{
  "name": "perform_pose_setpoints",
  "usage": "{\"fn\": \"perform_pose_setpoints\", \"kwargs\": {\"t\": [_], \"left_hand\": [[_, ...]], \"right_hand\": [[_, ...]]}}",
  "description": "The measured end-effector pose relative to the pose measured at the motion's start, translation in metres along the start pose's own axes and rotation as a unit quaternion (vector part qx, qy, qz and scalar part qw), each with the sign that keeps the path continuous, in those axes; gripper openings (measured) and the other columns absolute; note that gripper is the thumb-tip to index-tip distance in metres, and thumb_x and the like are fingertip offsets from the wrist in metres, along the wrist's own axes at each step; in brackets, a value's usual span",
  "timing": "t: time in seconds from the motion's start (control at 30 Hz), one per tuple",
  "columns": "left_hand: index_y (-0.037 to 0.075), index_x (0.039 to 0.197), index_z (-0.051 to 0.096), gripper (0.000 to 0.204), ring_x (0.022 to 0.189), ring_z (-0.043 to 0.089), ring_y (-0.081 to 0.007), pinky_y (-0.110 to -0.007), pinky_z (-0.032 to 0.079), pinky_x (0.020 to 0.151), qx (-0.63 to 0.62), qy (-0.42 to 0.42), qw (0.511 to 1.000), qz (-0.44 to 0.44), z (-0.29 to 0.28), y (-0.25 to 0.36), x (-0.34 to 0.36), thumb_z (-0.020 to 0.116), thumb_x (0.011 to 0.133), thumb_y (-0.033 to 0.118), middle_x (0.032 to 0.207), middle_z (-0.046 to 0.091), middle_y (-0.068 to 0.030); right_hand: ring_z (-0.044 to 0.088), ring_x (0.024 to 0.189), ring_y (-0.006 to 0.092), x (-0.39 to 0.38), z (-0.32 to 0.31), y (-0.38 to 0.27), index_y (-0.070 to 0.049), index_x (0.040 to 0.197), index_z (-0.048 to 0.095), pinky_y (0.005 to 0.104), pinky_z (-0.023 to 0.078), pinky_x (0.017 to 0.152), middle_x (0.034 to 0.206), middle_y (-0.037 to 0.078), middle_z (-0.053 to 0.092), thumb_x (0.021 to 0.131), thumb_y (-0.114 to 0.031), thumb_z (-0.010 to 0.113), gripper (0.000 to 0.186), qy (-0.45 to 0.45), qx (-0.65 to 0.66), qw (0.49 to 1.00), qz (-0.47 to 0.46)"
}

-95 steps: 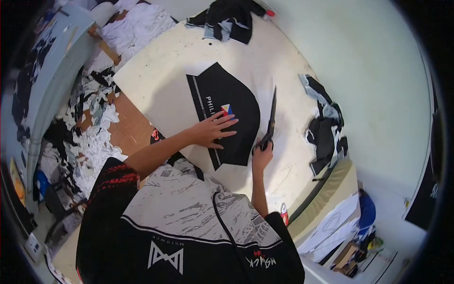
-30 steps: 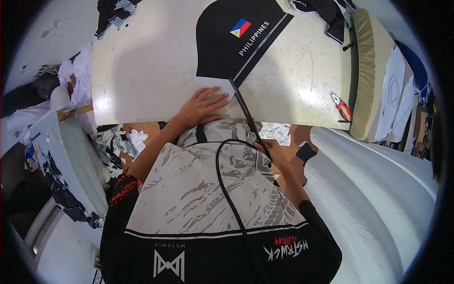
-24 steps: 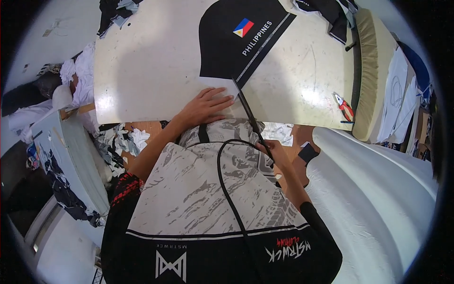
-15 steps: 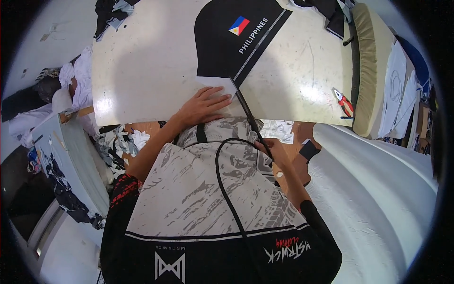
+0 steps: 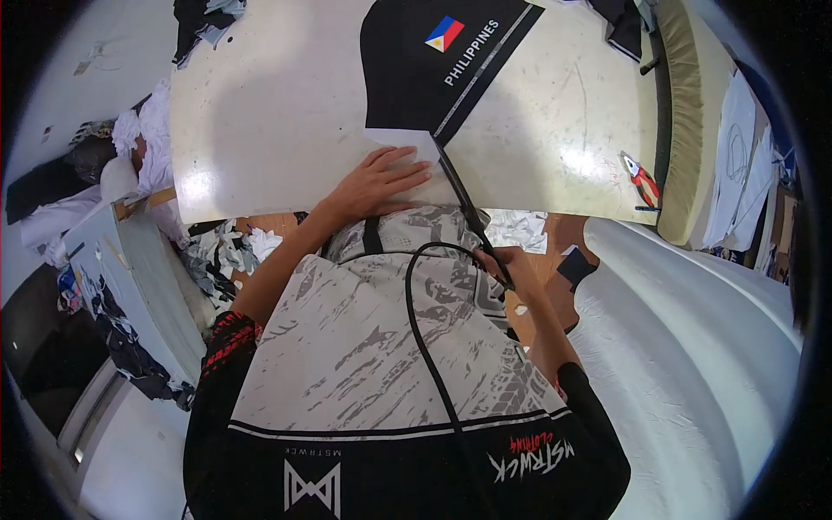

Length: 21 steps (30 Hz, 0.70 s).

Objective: Cutting fabric patterns according to a template using scissors.

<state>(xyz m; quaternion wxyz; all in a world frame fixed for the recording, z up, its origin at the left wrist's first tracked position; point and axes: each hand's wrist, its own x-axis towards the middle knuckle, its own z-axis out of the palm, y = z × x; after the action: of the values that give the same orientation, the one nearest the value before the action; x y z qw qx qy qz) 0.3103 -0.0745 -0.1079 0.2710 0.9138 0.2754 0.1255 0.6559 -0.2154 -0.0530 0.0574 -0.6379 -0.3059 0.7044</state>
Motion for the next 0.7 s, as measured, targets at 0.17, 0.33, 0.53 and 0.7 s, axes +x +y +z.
{"fn": "perform_pose_setpoints", "kwargs": {"t": [0.17,0.33,0.53,0.7], "left_hand": [[0.018,0.153,0.054,0.073,0.149,0.042,-0.0287,-0.048,0.035,0.121,-0.007,0.025,1.000,-0.017,0.001,0.001,-0.003,0.082,0.088,0.039,0.161,0.050,0.0001],[0.018,0.152,0.055,0.073,0.144,0.047,-0.0310,-0.048,0.037,0.118,-0.018,0.042,0.998,-0.048,0.003,0.004,-0.010,0.083,0.088,0.039,0.159,0.051,-0.0062],[0.019,0.151,0.057,0.071,0.142,0.048,-0.0316,-0.048,0.039,0.115,-0.026,0.052,0.997,-0.059,0.008,0.002,-0.012,0.083,0.088,0.039,0.160,0.049,-0.0093],[0.018,0.148,0.059,0.070,0.142,0.048,-0.0303,-0.047,0.040,0.114,-0.031,0.055,0.996,-0.063,0.010,0.001,-0.014,0.085,0.087,0.037,0.161,0.048,-0.0081]], "right_hand": [[0.047,0.053,0.0044,-0.003,-0.009,0.021,-0.007,0.075,0.070,0.0254,0.031,0.049,0.061,-0.005,0.055,0.099,-0.042,0.075,0.043,-0.019,-0.002,1.000,-0.001],[0.054,0.050,0.0063,-0.006,-0.020,0.015,-0.006,0.073,0.069,0.0247,0.038,0.047,0.058,-0.002,0.058,0.097,-0.042,0.077,0.044,-0.060,0.016,0.998,0.016],[0.052,0.048,0.0069,0.002,-0.024,-0.003,-0.007,0.068,0.062,0.0258,0.038,0.047,0.056,-0.001,0.056,0.100,-0.038,0.075,0.046,-0.071,0.044,0.996,0.009],[0.052,0.046,0.0066,0.002,-0.018,-0.019,-0.007,0.068,0.062,0.0252,0.039,0.045,0.055,-0.002,0.055,0.101,-0.038,0.074,0.047,-0.060,0.022,0.998,-0.002]]}}
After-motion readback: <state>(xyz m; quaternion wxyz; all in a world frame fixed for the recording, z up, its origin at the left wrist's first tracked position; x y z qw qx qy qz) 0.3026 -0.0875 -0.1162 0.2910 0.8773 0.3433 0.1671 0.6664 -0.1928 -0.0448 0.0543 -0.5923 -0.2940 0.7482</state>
